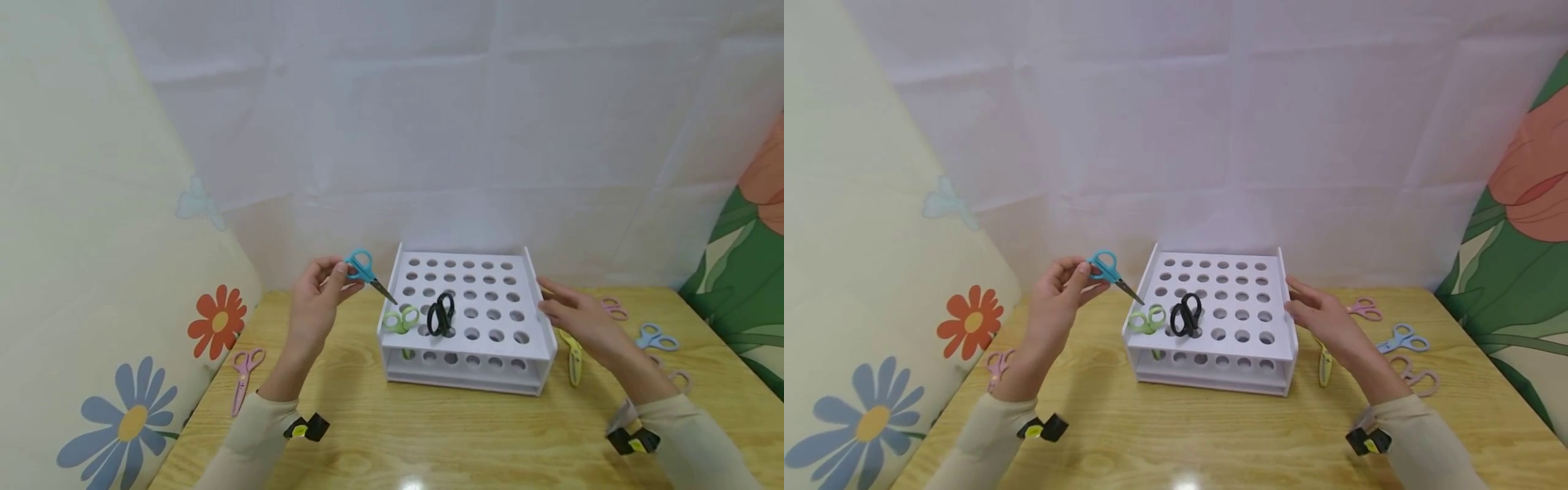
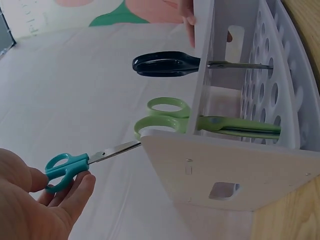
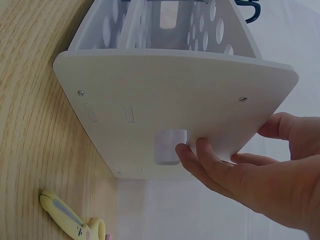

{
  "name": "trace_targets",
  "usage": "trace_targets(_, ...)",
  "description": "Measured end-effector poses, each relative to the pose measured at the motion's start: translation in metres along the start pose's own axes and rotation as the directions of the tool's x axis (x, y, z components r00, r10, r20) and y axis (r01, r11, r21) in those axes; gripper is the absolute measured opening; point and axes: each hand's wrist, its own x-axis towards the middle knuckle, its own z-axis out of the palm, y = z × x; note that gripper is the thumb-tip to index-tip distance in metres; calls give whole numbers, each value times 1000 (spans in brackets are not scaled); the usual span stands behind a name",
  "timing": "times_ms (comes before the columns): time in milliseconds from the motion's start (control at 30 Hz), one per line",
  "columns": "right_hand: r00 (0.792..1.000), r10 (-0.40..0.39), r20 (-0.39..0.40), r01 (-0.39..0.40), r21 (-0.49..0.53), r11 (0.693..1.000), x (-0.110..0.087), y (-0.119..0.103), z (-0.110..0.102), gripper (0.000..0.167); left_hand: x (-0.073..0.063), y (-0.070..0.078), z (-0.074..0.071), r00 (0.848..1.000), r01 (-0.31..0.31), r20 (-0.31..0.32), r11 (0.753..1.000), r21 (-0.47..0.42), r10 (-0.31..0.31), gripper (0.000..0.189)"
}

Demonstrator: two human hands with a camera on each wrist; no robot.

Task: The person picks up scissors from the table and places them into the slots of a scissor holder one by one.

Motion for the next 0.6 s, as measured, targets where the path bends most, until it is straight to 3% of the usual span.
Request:
trace_targets(133, 1000, -7, -1, 7, -2, 1000, 1, 1, 0, 67, -1, -8, 6, 1000, 14, -12, 1000, -25, -14, 26)
trace_targets(333, 1000, -8, 1, 8, -7, 1000, 1, 2, 0, 66, -3, -19, 10, 999, 22, 30, 1000, -22, -21, 28)
trace_targets(600, 1000, -10, -1, 10, -4, 1000, 2, 2, 0, 66, -4, -29, 15, 996, 35, 79, 998, 45, -39, 23)
